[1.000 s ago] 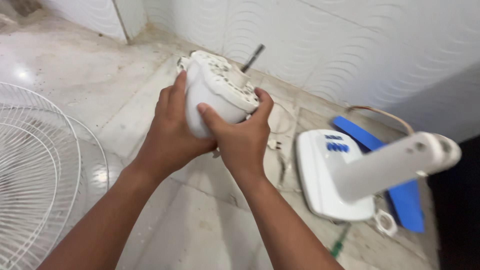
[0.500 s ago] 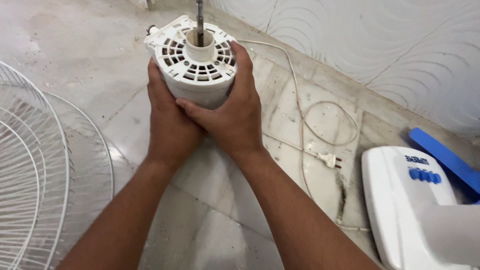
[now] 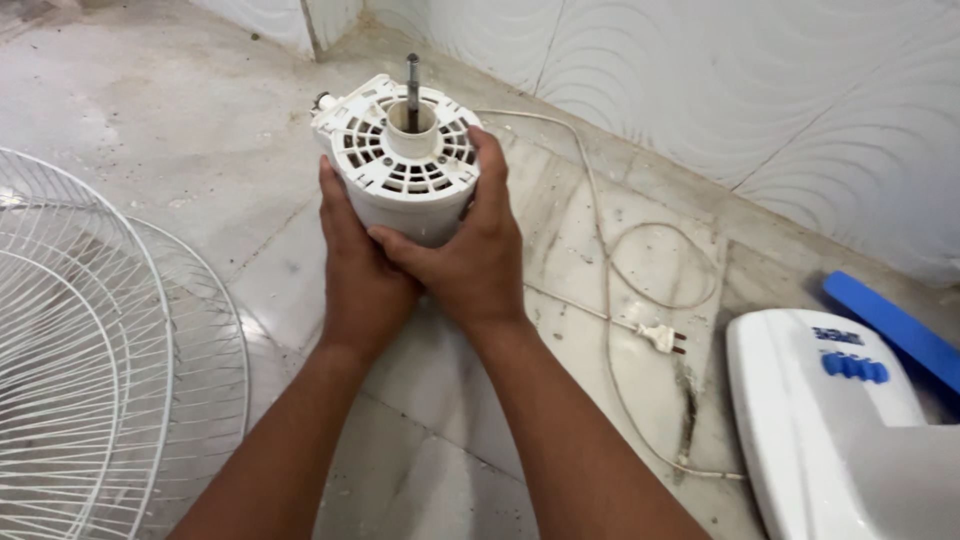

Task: The person disassembles a white pedestal fan using a green screwdriver. They remove screws from the neck and base, separate the motor housing, and then unscrew the rear cover of the fan head.

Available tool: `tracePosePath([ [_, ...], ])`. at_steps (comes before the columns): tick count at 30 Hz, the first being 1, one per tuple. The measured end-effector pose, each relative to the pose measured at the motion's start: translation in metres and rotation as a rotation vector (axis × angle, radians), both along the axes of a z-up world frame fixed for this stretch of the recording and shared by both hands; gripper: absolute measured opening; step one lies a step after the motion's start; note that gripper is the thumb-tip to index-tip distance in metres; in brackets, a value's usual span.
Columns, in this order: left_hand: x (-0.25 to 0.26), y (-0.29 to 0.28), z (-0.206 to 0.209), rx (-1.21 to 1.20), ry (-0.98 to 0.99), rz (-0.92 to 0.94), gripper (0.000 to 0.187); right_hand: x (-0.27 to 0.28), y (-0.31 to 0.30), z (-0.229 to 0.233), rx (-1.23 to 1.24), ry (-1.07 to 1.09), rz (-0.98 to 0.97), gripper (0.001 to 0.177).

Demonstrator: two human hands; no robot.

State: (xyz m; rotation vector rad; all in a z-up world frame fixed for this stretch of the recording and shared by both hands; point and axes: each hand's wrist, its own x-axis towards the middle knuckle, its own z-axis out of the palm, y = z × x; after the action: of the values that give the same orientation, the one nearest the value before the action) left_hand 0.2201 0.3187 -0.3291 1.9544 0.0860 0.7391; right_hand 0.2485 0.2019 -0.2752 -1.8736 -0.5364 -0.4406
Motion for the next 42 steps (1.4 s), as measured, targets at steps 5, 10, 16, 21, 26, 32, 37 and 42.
tracePosePath([
  [5,-0.013,-0.007,0.01,0.027,0.068,0.008,0.125,-0.013,-0.016,0.013,-0.025,0.086,0.074,0.112],
  [10,-0.044,-0.023,0.051,0.317,0.089,0.138,0.132,-0.051,-0.081,0.058,-0.306,-0.059,0.065,0.113],
  [16,-0.085,-0.1,0.124,0.213,0.028,0.171,0.115,-0.092,-0.192,0.151,-0.493,-0.164,0.008,0.098],
  [21,-0.115,-0.224,0.171,0.187,-0.174,-0.04,0.11,-0.136,-0.292,0.22,-0.549,-0.261,-0.118,0.092],
  [26,-0.129,-0.338,0.213,0.086,-0.036,-0.327,0.106,-0.191,-0.386,0.244,-0.54,-0.211,-0.322,0.085],
  [32,-0.122,-0.427,0.207,0.012,-0.137,-0.535,0.094,-0.224,-0.461,0.201,-0.315,-0.155,-0.505,0.077],
  [37,-0.124,-0.46,0.188,-0.17,-0.121,-0.689,0.072,-0.212,-0.47,0.151,-0.169,0.189,-0.356,0.084],
  [42,-0.117,-0.454,0.164,-0.13,-0.113,-0.759,0.059,-0.186,-0.454,0.099,-0.284,0.283,-0.474,0.067],
])
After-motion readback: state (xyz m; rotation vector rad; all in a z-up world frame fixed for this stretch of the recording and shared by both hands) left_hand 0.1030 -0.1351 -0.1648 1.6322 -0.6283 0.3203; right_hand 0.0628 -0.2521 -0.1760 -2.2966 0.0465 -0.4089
